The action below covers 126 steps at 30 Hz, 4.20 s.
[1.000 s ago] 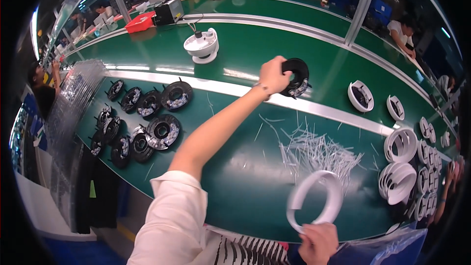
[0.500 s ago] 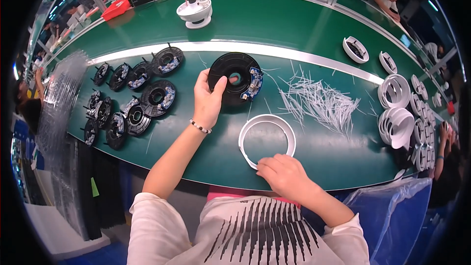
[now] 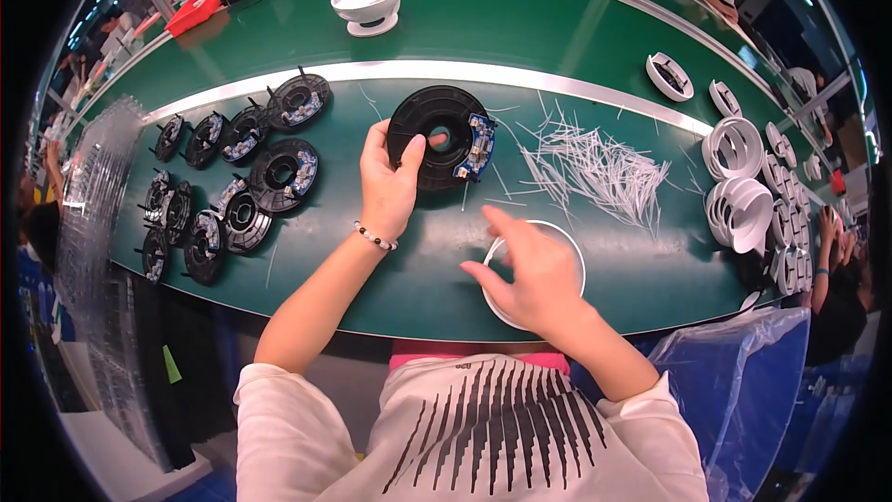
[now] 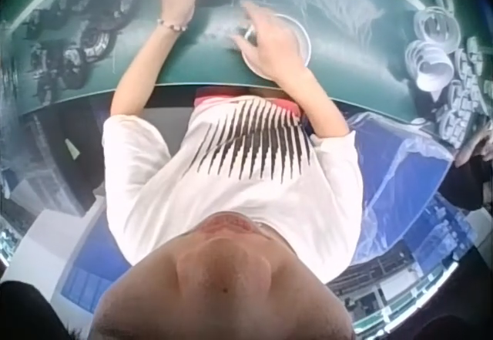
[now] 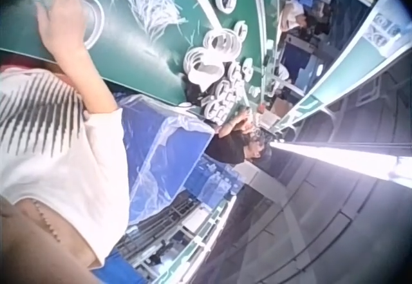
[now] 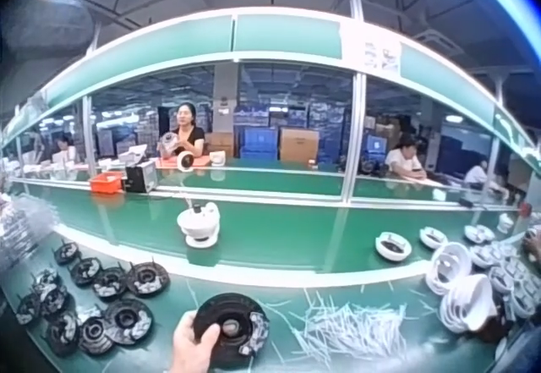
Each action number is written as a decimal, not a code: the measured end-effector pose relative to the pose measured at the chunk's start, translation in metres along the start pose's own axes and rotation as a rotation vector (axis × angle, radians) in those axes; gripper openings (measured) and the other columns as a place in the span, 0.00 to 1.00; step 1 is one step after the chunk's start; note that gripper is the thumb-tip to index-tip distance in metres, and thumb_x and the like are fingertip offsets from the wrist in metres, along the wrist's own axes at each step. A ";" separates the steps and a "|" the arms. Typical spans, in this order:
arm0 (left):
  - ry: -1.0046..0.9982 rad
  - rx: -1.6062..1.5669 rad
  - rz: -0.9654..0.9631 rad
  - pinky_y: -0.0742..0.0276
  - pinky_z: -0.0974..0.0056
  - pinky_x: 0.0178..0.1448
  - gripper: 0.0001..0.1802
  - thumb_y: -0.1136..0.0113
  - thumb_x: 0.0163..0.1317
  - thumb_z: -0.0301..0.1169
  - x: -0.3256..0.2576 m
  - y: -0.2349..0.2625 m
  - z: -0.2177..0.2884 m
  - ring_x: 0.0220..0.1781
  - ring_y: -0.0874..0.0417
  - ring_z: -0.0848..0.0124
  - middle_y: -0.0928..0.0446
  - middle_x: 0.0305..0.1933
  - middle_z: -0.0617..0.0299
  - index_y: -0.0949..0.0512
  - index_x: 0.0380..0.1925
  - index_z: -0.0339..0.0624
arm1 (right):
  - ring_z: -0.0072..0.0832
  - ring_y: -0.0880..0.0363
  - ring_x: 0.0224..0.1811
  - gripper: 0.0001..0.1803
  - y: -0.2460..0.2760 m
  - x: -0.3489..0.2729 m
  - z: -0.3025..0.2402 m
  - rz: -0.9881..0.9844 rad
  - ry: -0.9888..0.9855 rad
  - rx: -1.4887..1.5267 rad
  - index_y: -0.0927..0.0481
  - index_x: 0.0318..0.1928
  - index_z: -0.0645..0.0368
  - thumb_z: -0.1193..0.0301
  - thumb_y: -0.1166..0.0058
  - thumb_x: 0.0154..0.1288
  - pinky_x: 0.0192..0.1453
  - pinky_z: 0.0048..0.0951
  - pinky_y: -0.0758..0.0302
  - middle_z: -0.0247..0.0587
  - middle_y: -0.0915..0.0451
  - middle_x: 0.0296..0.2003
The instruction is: Manually assembling plastic housings and internal components of circular light fixtures on an assembly line.
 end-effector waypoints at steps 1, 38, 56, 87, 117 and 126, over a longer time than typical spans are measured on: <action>-0.014 0.004 0.023 0.27 0.69 0.48 0.12 0.52 0.58 0.21 0.000 0.003 -0.001 0.44 0.23 0.70 0.28 0.43 0.54 0.38 0.43 0.33 | 0.41 0.26 0.37 0.35 0.006 0.003 0.000 0.048 0.006 -0.038 0.35 0.50 0.63 0.61 0.37 0.41 0.39 0.38 0.29 0.46 0.26 0.34; 0.772 -0.625 -0.193 0.33 0.58 0.56 0.28 0.68 0.60 0.48 -0.022 -0.017 0.007 0.51 0.29 0.63 0.30 0.50 0.55 0.33 0.50 0.40 | 0.49 0.53 0.64 0.64 0.006 0.043 0.029 0.026 0.097 0.269 0.54 0.62 0.63 0.56 0.28 0.25 0.63 0.43 0.50 0.63 0.53 0.61; 0.681 -0.650 -0.144 0.30 0.59 0.53 0.29 0.67 0.58 0.50 -0.030 -0.024 0.006 0.48 0.27 0.63 0.29 0.49 0.54 0.33 0.50 0.39 | 0.56 0.48 0.59 0.59 0.006 0.043 0.027 0.073 0.126 0.308 0.49 0.60 0.64 0.59 0.29 0.25 0.60 0.46 0.46 0.63 0.51 0.59; 0.592 -0.708 -0.018 0.28 0.61 0.49 0.26 0.56 0.53 0.45 -0.028 -0.026 0.008 0.43 0.25 0.65 0.27 0.42 0.54 0.32 0.45 0.36 | 0.52 0.46 0.58 0.57 -0.039 0.041 0.021 0.333 -0.033 0.073 0.50 0.59 0.69 0.49 0.37 0.32 0.57 0.46 0.48 0.60 0.44 0.56; 1.090 -0.419 -0.170 0.24 0.65 0.12 0.24 0.58 0.55 0.44 0.018 -0.059 0.001 0.18 0.21 0.61 0.22 0.26 0.53 0.28 0.40 0.34 | 0.43 0.38 0.55 0.39 0.080 0.016 0.087 0.175 0.265 0.322 0.32 0.51 0.60 0.72 0.34 0.30 0.57 0.40 0.40 0.43 0.33 0.53; 0.654 -0.093 -0.449 0.29 0.51 0.53 0.25 0.63 0.59 0.37 0.147 -0.217 -0.102 0.47 0.27 0.48 0.32 0.47 0.37 0.42 0.49 0.24 | 0.39 0.32 0.46 0.22 0.156 -0.079 0.209 1.173 -0.278 -0.505 0.27 0.43 0.63 0.79 0.42 0.41 0.52 0.36 0.38 0.44 0.27 0.42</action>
Point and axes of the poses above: each hand's wrist, its own x-axis towards the middle knuckle, its own y-axis out of the back of the hand, z = x × y, the point moved 1 cm from there along x, towards the middle knuckle
